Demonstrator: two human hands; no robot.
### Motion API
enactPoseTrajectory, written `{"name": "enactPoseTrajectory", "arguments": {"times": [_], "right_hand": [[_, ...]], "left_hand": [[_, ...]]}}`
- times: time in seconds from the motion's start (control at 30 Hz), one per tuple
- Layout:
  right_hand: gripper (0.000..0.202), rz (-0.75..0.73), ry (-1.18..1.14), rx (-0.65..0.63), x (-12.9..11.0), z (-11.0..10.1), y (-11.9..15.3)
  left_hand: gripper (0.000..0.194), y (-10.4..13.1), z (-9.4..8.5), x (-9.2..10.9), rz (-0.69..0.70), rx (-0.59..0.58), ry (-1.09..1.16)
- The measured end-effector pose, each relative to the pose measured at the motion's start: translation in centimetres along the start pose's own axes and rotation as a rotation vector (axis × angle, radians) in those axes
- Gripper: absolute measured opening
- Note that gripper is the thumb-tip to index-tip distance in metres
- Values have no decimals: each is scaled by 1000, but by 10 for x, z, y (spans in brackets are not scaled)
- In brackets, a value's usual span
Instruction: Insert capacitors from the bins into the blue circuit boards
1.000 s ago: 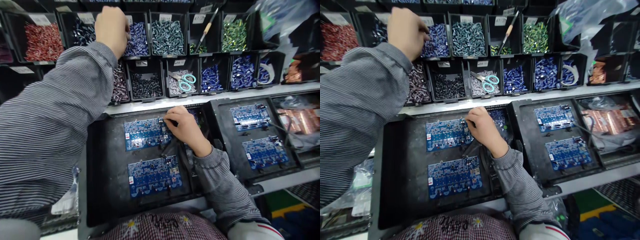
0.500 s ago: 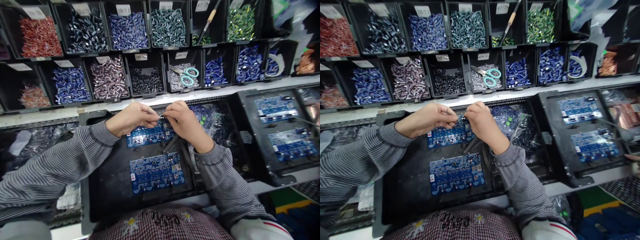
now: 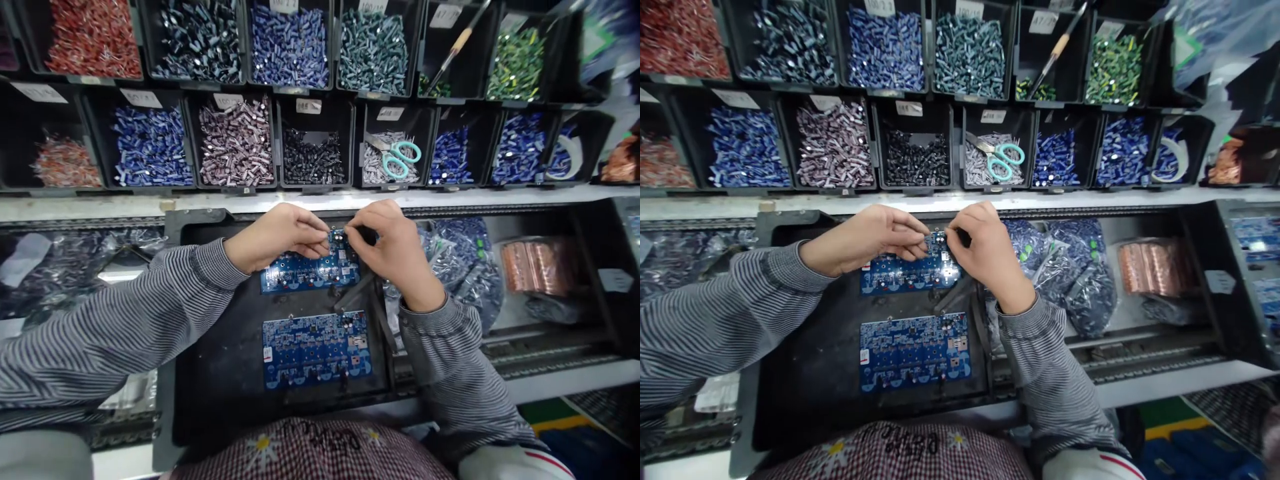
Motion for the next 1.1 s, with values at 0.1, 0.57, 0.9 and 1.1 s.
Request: {"name": "enactPoseTrajectory", "arguments": {"times": [0.1,0.57,0.9,1.1], "right_hand": [[15,-5,21,-37,3,4,-2],[14,-40,16,-8,1,7,0],[17,-21,-40,-18,2,8,1],[12,-53,-166,44,-22,-10,12]], "left_hand": [[15,-2,-3,0,70,19,-136],[12,-4,-3,-2,74,17,-133],[14,-1,0,2,29,6,-130],[17,6,7,-2,-71,-204,-56]]}}
Point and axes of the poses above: each hand's wrist, its own y-axis away from the middle knuckle, its own z-axis out of the palm, x = y × z, the point moved 1 cm from there along -y, towards the middle knuckle, and after that the axes turned 9 degrees about y, right-handed, at the moved point
